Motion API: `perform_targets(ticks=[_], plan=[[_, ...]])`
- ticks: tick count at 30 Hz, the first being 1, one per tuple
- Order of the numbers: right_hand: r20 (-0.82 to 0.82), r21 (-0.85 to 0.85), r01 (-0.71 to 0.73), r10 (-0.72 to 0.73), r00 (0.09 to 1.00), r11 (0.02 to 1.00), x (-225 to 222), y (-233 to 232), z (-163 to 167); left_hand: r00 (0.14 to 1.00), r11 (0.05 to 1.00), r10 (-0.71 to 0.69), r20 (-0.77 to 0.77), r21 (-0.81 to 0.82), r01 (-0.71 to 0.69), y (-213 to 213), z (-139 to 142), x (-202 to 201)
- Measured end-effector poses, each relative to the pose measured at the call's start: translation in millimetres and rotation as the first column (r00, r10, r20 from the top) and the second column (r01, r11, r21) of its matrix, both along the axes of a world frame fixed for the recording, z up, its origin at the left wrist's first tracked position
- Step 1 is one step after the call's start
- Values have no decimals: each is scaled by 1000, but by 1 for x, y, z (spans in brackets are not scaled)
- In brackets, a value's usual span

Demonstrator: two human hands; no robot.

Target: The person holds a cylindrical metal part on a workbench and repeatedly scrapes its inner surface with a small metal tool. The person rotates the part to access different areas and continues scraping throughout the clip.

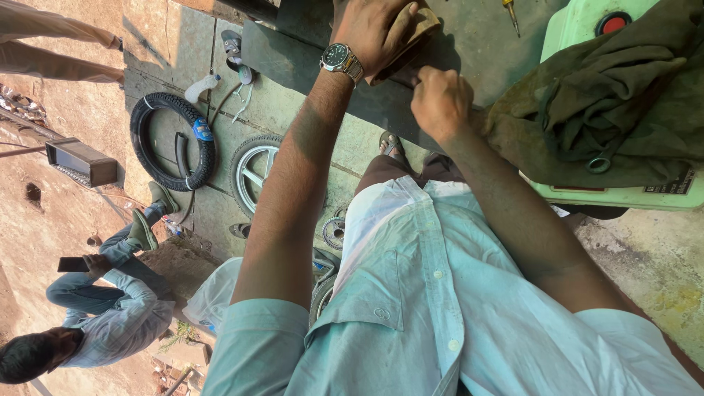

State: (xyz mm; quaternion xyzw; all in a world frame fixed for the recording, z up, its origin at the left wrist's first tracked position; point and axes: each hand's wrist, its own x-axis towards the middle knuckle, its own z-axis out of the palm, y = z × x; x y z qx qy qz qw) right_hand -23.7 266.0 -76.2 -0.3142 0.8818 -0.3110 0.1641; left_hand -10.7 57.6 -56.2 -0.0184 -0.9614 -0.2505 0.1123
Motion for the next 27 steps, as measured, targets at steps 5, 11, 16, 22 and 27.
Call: perform_targets(ticks=[5,11,16,22,27], plan=[[-54,14,-9,10,998,1000,2,-2,4,994,999,54,100,-3,-54,5,12,-1],[-14,66,36,-35,999,997,-10,-7,-1,991,994,-8,-136,-109,-7,1,27,2],[-152,275,-161,208,966,948,-18,-17,-28,1000,999,2,-7,45,-2,0,22,2],[-276,303,-152,239,931,941,-18,-21,-41,1000,1000,19,-22,0,-19,-3,16,3],[-234,395,-97,202,951,913,-23,-25,-41,997,1000,26,-66,1,-26,-6,8,8]])
